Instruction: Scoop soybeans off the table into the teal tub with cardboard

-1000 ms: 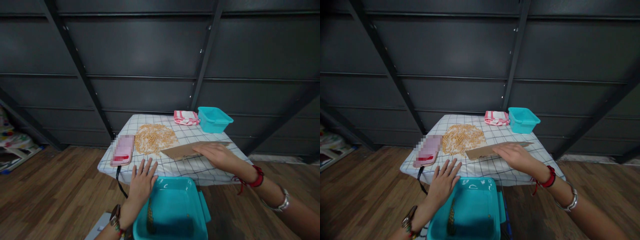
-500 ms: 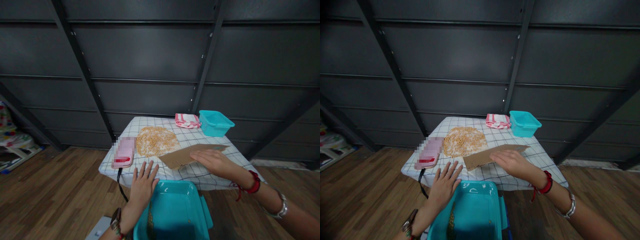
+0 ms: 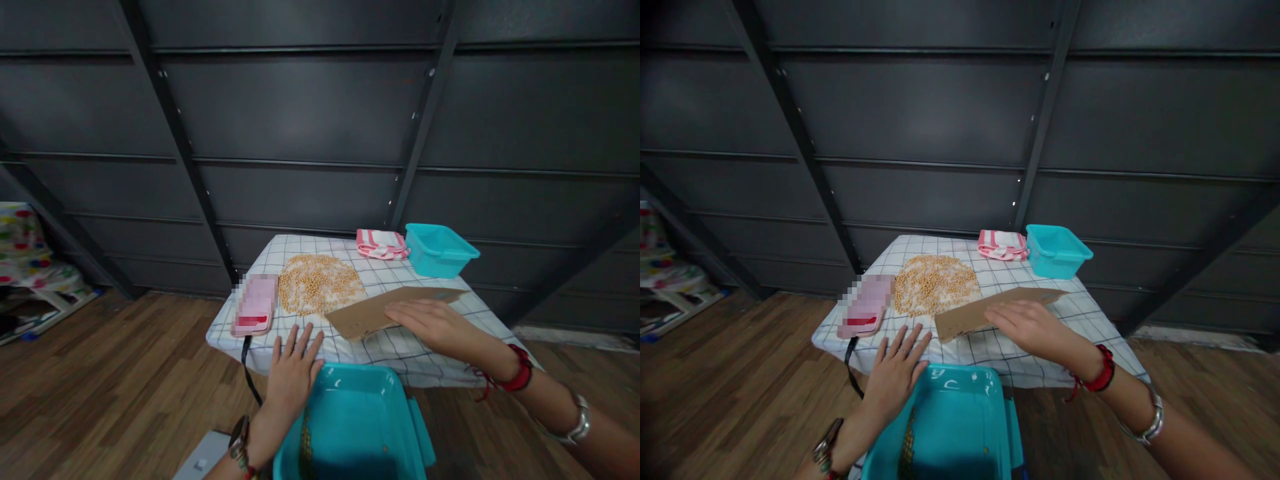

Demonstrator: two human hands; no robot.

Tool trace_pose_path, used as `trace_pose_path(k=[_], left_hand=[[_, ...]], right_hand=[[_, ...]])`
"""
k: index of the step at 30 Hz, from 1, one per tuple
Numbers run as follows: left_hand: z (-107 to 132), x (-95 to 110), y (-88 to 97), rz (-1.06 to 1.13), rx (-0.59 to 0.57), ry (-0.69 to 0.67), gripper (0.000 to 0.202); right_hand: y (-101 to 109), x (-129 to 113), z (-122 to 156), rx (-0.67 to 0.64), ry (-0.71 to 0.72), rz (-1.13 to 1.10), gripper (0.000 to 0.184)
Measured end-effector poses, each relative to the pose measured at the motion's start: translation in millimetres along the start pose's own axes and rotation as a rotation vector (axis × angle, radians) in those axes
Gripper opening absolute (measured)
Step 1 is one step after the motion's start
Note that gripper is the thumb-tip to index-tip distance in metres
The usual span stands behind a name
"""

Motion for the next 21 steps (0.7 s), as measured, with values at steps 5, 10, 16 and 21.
trace_pose_path(k=[5,10,16,21], left_hand=[[0.2,-0.7,-1.2,0.002,0.012,0.0,0.043],[0.2,-1.1,-3.0,0.027,-0.002,0.005,0.043],[0.6,-1.9,-4.5,0.028,-0.006,0.009,0.045],[-0.2,-2.1,-5.0,0.027,0.003,0.011,0.045]], right_hand=[[1.2,-4.6,7.6,-0.069,0.02,-0.036,0.039],[5.2,-3.1,14.6,-0.097,-0.005,-0.049,0.044],[-4.3,-2.1,12.0,-0.122,-0.012,-0.135,0.046],[4.3,5.8,23.3,-0.084,-0.106,-0.266,0.045]])
Point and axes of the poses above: each hand's wrist, its own z-axis away from the middle knuckle, its own y-axis out of the back of the hand, x = y × z, the point moved 8 cm from there along -z, towards the middle knuckle, and after that the axes turned 9 degrees about -x, right-handed, at the moved point
